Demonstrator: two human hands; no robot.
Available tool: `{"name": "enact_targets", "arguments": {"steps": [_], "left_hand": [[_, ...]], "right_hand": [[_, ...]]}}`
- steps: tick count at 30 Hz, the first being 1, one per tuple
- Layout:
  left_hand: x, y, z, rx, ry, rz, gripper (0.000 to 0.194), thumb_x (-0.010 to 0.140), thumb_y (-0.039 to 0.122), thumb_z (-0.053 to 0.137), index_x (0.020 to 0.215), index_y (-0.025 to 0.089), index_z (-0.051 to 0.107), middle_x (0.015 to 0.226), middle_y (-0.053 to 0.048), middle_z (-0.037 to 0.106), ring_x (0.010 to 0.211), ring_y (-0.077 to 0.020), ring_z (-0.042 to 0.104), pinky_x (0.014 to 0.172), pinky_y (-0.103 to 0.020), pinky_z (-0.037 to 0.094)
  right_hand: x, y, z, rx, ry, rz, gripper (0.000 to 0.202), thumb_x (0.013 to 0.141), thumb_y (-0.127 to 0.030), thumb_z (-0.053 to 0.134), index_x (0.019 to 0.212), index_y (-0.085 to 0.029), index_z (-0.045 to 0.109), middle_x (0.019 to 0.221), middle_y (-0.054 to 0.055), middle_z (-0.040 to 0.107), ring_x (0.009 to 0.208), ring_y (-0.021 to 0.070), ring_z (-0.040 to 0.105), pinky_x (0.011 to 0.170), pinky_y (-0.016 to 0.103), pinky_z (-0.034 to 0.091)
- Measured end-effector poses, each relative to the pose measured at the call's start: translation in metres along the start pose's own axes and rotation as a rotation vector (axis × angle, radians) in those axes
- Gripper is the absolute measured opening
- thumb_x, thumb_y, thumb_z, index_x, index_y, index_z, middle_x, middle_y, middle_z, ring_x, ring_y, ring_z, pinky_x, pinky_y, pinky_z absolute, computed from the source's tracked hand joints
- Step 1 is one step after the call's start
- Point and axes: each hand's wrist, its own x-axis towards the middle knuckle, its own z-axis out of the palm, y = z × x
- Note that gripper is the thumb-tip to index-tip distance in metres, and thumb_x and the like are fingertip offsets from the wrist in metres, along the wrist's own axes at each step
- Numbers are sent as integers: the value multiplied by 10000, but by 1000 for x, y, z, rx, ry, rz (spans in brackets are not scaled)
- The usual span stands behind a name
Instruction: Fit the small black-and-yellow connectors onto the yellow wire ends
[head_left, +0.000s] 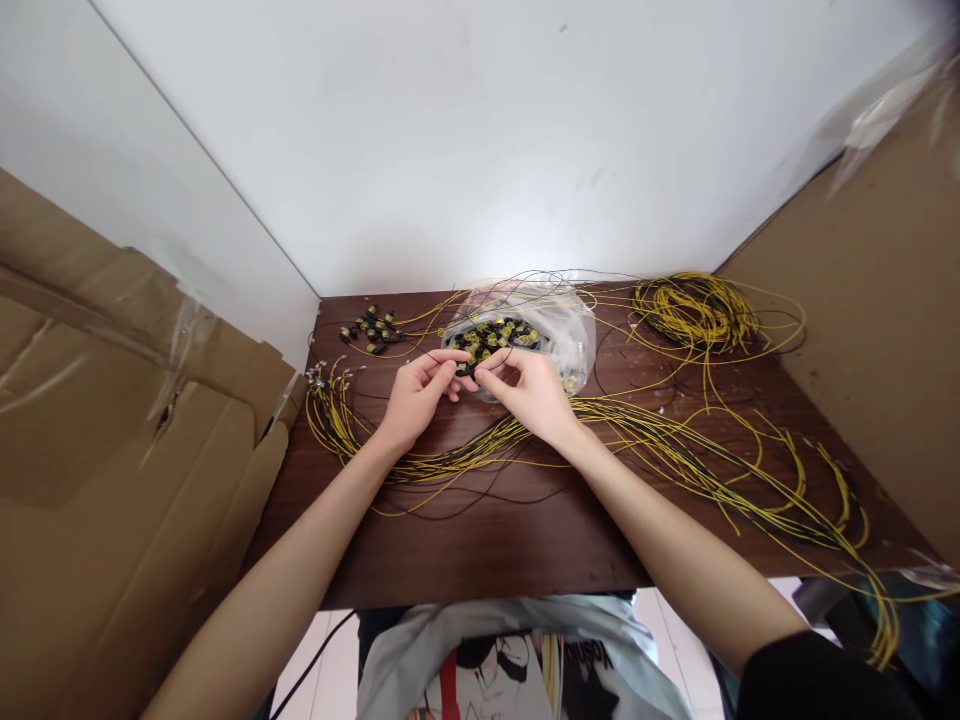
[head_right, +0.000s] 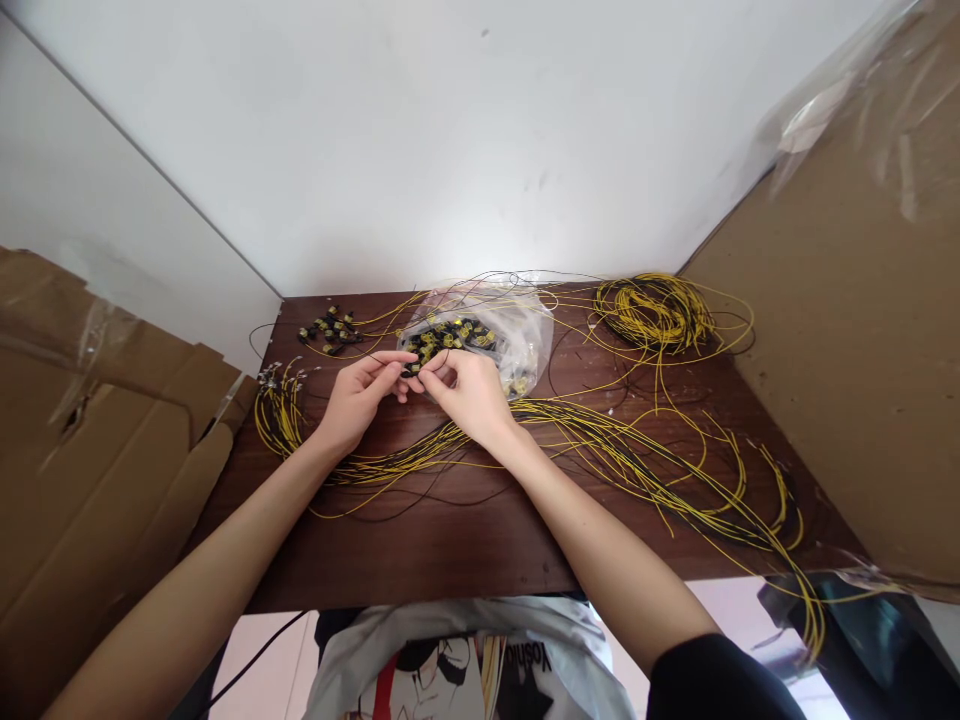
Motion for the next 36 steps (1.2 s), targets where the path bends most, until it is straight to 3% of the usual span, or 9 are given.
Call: {"name": "enact_targets", "arguments": {"steps": [11, 36], "left_hand": [[1, -4, -4, 90, 18, 23, 266, 799, 299, 612, 973, 119, 699, 626, -6, 592, 540, -84, 522, 573, -216, 432], [-1, 4, -3, 192, -15, 22, 239, 728, 294, 686, 919, 159, 734, 730, -39, 684, 573, -98, 533, 590, -222, 435]], "right_hand": [[-1, 1, -1, -20, -23, -28, 122, 787, -191, 565, 769, -154, 680, 755, 27, 709, 631, 133, 616, 578, 236, 443], [-1, -4, -4, -23, 28, -19, 131, 776, -222, 564, 732, -145, 662, 683, 19, 660, 574, 105, 552, 527, 209, 395]]}}
